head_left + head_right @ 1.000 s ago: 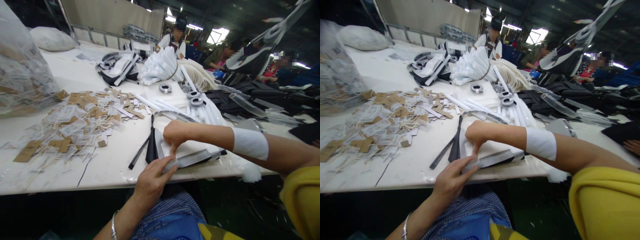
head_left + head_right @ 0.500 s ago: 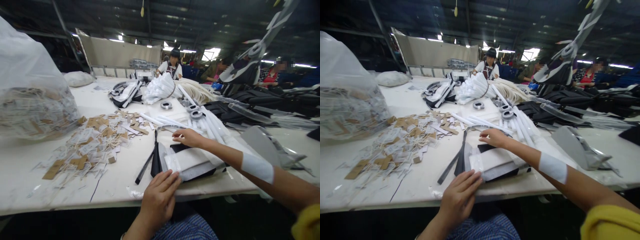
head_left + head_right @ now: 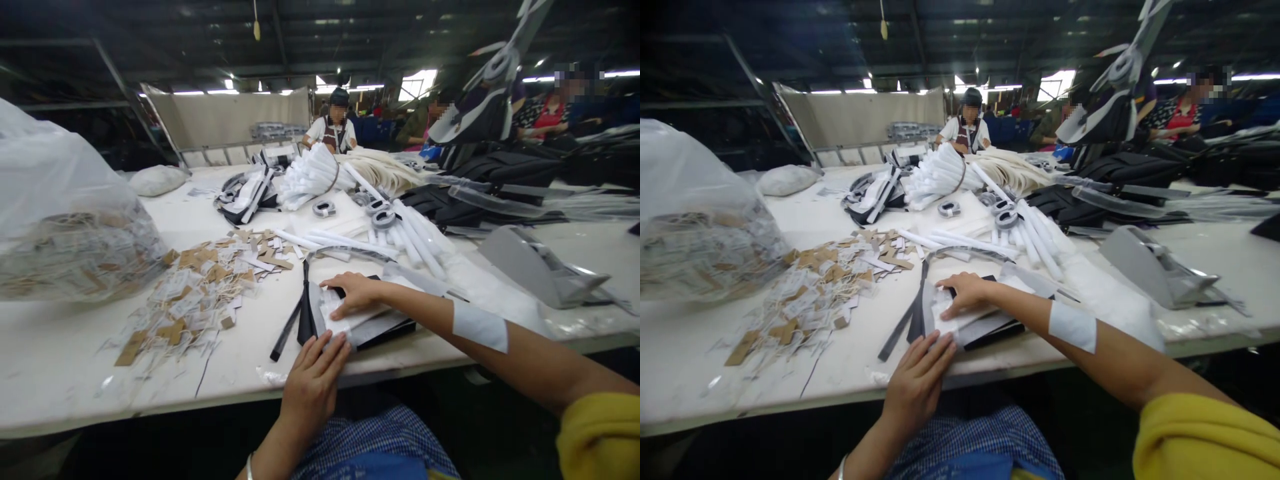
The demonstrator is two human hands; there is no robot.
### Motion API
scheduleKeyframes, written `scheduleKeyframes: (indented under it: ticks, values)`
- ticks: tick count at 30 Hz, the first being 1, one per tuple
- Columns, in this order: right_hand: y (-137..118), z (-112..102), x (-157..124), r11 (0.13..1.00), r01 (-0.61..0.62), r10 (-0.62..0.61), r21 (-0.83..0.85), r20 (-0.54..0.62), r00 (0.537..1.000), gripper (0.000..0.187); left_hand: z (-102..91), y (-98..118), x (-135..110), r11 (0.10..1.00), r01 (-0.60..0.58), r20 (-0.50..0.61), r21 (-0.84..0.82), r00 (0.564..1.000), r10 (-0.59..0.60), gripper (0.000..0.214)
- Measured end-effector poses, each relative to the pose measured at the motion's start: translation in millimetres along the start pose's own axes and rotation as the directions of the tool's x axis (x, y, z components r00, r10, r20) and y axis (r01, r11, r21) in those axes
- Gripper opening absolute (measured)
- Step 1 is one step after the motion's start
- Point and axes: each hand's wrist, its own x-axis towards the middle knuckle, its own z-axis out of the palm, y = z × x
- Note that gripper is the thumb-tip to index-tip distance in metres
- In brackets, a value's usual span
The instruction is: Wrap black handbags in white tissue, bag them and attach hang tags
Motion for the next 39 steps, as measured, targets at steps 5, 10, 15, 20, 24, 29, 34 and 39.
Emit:
scheduleKeyframes:
  ticks: [5, 10, 15, 20, 24, 29, 34, 39]
  values:
    - [12, 7, 19, 0.981, 0.026, -0.011, 0.191, -0.079, 0.997, 0.061, 0.8, 0, -1, 0.998, -0.016, 0.008, 0.059, 1.000, 0.016, 0.059]
    - [12, 6, 16, 0.972, 0.082, -0.043, 0.221, -0.179, 0.983, 0.042, -0.4, 1, -4, 0.987, -0.051, 0.027, 0.152, 0.998, 0.048, 0.058]
    - [2, 10, -22, 0.971, 0.206, -0.193, 0.119, -0.109, 0.975, 0.085, 2.1, 2, -8, 0.993, -0.033, -0.011, 0.115, 0.999, 0.034, 0.056]
    - [0, 19, -39, 0.973, 0.229, -0.228, 0.015, -0.034, 0.973, 0.099, 9.7, 1, -13, 1.000, 0.002, -0.067, 0.008, 0.998, -0.001, 0.042]
    - [3, 28, -30, 0.973, 0.229, -0.224, 0.013, -0.150, 0.963, 0.075, 14.9, 2, -13, 0.999, 0.035, -0.073, -0.013, 0.997, -0.036, 0.034]
    - [2, 28, -37, 0.955, 0.296, -0.279, -0.001, -0.344, 0.897, 0.047, 4.0, 0, -5, 0.997, -0.001, -0.122, -0.071, 0.992, -0.008, 0.037]
    - [31, 17, -89, 0.992, 0.078, -0.128, -0.103, -0.686, 0.716, 0.041, -24.6, -13, -6, 0.964, 0.067, -0.109, -0.259, 0.989, -0.098, 0.046]
    - [80, 28, -141, 0.901, -0.425, 0.385, 0.093, -0.624, 0.680, 0.066, -28.0, -55, 16, 0.666, 0.636, 0.095, -0.390, 0.747, -0.658, 0.047]
